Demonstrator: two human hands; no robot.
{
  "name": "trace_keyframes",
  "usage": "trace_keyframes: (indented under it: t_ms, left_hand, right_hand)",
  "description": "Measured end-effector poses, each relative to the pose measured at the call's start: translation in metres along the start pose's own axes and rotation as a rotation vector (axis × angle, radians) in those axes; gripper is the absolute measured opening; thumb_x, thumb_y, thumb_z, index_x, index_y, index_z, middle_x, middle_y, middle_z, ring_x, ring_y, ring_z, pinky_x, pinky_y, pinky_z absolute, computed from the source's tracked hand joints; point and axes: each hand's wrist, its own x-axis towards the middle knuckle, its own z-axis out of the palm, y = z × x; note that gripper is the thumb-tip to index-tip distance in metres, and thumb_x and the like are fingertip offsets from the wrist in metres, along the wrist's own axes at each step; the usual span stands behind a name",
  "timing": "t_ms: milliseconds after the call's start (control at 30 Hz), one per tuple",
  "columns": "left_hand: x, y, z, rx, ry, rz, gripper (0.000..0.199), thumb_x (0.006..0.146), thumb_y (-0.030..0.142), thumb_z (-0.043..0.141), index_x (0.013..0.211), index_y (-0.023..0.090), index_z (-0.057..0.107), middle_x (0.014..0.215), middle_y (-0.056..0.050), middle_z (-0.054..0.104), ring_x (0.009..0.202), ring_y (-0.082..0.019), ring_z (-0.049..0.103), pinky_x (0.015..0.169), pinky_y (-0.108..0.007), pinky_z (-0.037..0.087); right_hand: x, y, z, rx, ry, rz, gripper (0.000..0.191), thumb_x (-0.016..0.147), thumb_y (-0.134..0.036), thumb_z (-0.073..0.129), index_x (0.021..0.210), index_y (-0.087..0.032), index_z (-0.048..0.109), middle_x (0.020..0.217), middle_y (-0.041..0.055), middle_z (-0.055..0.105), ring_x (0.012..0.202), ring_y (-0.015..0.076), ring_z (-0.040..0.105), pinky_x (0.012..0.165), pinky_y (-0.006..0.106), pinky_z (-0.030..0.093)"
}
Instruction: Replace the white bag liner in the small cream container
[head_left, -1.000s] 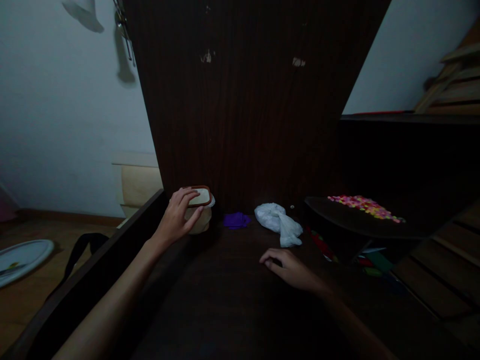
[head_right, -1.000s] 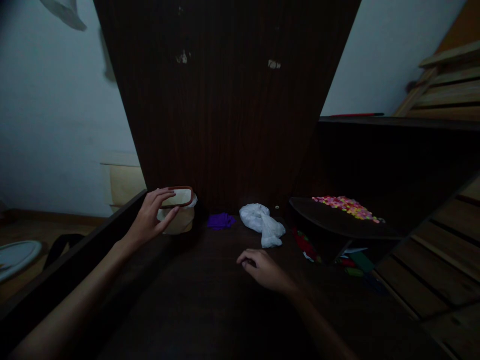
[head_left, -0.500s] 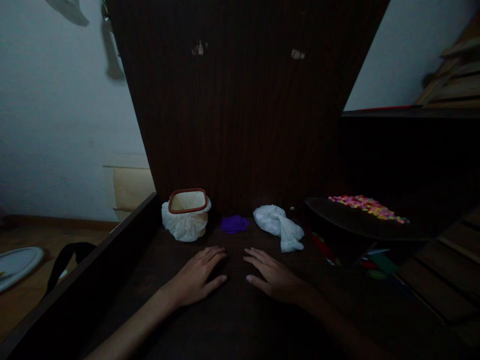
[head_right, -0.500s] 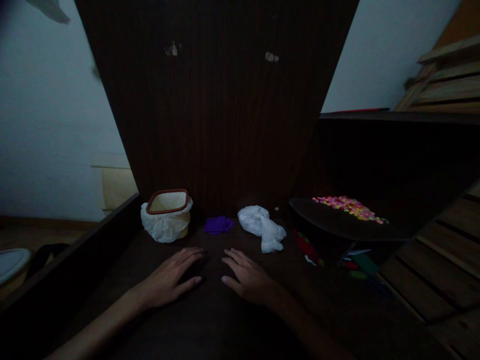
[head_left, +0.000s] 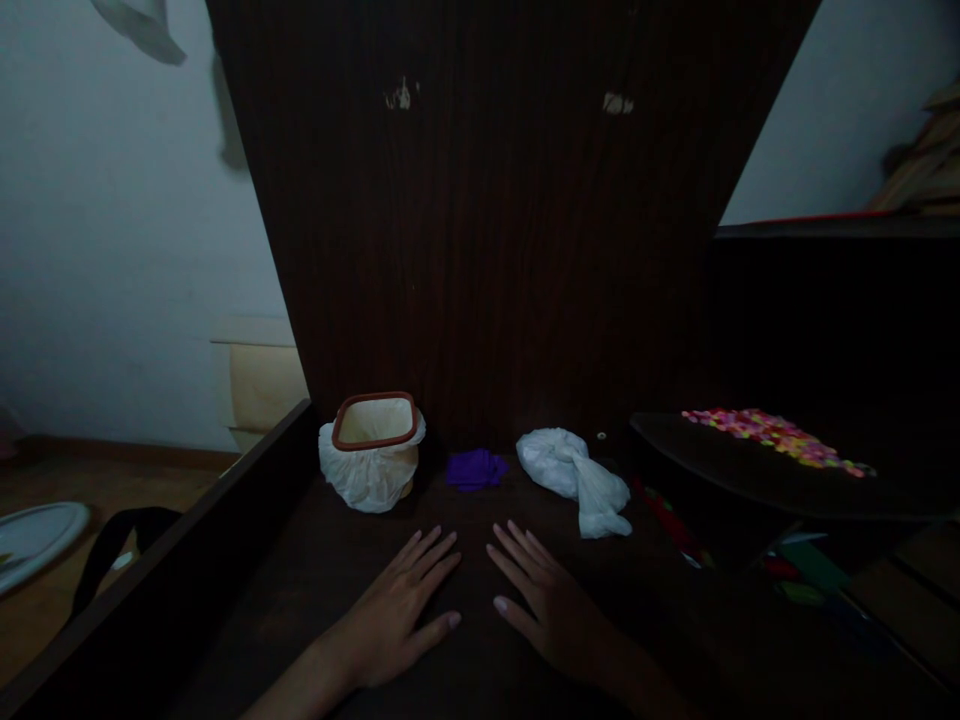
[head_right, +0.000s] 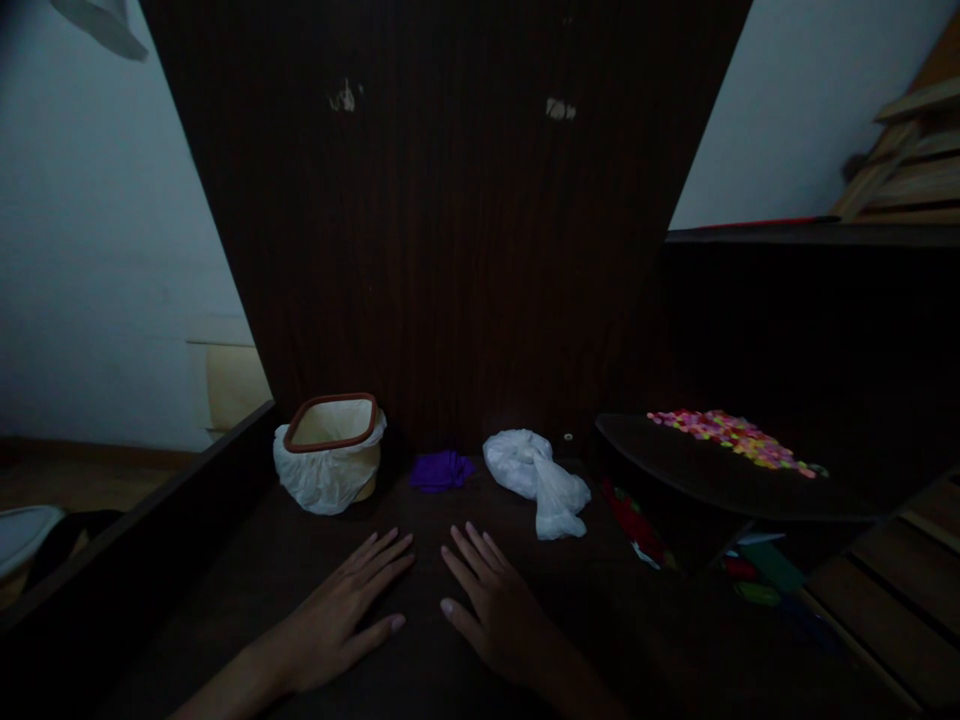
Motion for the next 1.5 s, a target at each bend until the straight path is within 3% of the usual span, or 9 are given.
trace_keyframes:
  t_ms: [567,800,867,967,1100,1167,1233,1367,1500]
  left_hand:
    - [-0.003,-0.004,0.002,0.02,0.042,0.066,0.062,0.103,0.046,0.051,0.159,0.03,0.03,0.164,-0.007,0.032,0.151,-0.033,0.031,0.121,-0.059,0.034]
    - [0.002,0.0,-0.002,0.105,0.085,0.077,0.054,0.099,0.044,0.057,0.149,0.024,0.049,0.155,-0.01,0.051,0.144,-0.033,0.046,0.115,-0.056,0.044]
    - [0.007,0.007,-0.017,0.128,0.199,0.122,0.044,0.099,0.038,0.058,0.14,0.022,0.057,0.142,-0.01,0.063,0.134,-0.031,0.057,0.112,-0.052,0.049]
    - [0.019,0.013,-0.061,0.144,0.475,0.185,0.03,0.1,0.029,0.053,0.125,0.017,0.065,0.12,-0.011,0.074,0.114,-0.025,0.068,0.102,-0.043,0.055]
    - [0.045,-0.006,-0.131,0.194,0.722,0.012,0.033,0.1,0.039,0.049,0.113,0.016,0.069,0.11,-0.012,0.074,0.104,-0.027,0.069,0.096,-0.044,0.055]
    - [0.059,-0.028,-0.154,0.225,0.673,-0.155,0.048,0.098,0.05,0.044,0.121,0.014,0.067,0.123,-0.015,0.071,0.116,-0.031,0.065,0.104,-0.048,0.051]
    - [0.072,-0.049,-0.164,0.257,0.518,-0.304,0.068,0.092,0.059,0.046,0.137,0.009,0.058,0.144,-0.019,0.059,0.135,-0.037,0.053,0.113,-0.052,0.042]
    - [0.086,-0.073,-0.163,0.267,0.154,-0.461,0.09,0.089,0.071,0.04,0.157,0.011,0.035,0.163,-0.017,0.034,0.152,-0.039,0.028,0.121,-0.056,0.027]
    - [0.088,-0.073,-0.16,0.287,0.058,-0.513,0.09,0.091,0.073,0.031,0.161,0.017,0.026,0.166,-0.012,0.024,0.155,-0.037,0.019,0.122,-0.059,0.018]
  right_hand:
    - [-0.007,-0.006,-0.014,-0.025,-0.096,0.055,0.058,0.104,-0.044,0.046,0.156,-0.019,0.037,0.166,0.0102,0.023,0.155,0.033,0.016,0.124,0.061,0.02]
    - [-0.006,-0.004,-0.01,-0.036,-0.079,0.052,0.058,0.104,-0.044,0.046,0.156,-0.02,0.038,0.166,0.0092,0.024,0.155,0.0322,0.017,0.124,0.06,0.021]
    - [-0.007,-0.002,-0.007,-0.037,-0.056,0.04,0.057,0.104,-0.044,0.047,0.156,-0.02,0.039,0.166,0.0088,0.025,0.155,0.0316,0.018,0.124,0.06,0.022]
    - [-0.008,0.0,-0.005,-0.039,-0.029,0.019,0.056,0.104,-0.042,0.048,0.155,-0.021,0.039,0.165,0.0087,0.027,0.155,0.0311,0.018,0.124,0.06,0.022]
    - [-0.008,-0.001,-0.006,-0.048,-0.023,0.016,0.057,0.104,-0.041,0.048,0.155,-0.019,0.04,0.165,0.0104,0.027,0.154,0.0318,0.019,0.124,0.06,0.024]
    - [-0.008,-0.002,-0.007,-0.043,-0.017,0.019,0.056,0.104,-0.041,0.048,0.155,-0.018,0.041,0.165,0.0111,0.028,0.154,0.0319,0.02,0.123,0.06,0.024]
    - [-0.008,-0.003,-0.008,-0.032,-0.005,0.017,0.056,0.103,-0.04,0.05,0.154,-0.018,0.041,0.164,0.0112,0.029,0.154,0.0318,0.02,0.123,0.06,0.024]
    - [-0.009,-0.003,-0.007,-0.017,-0.003,0.02,0.057,0.102,-0.038,0.052,0.154,-0.019,0.042,0.164,0.011,0.03,0.154,0.0323,0.021,0.123,0.06,0.026]
    - [-0.009,-0.001,-0.006,-0.006,0.019,0.006,0.057,0.101,-0.038,0.054,0.154,-0.02,0.042,0.163,0.0106,0.031,0.153,0.0318,0.023,0.123,0.059,0.025]
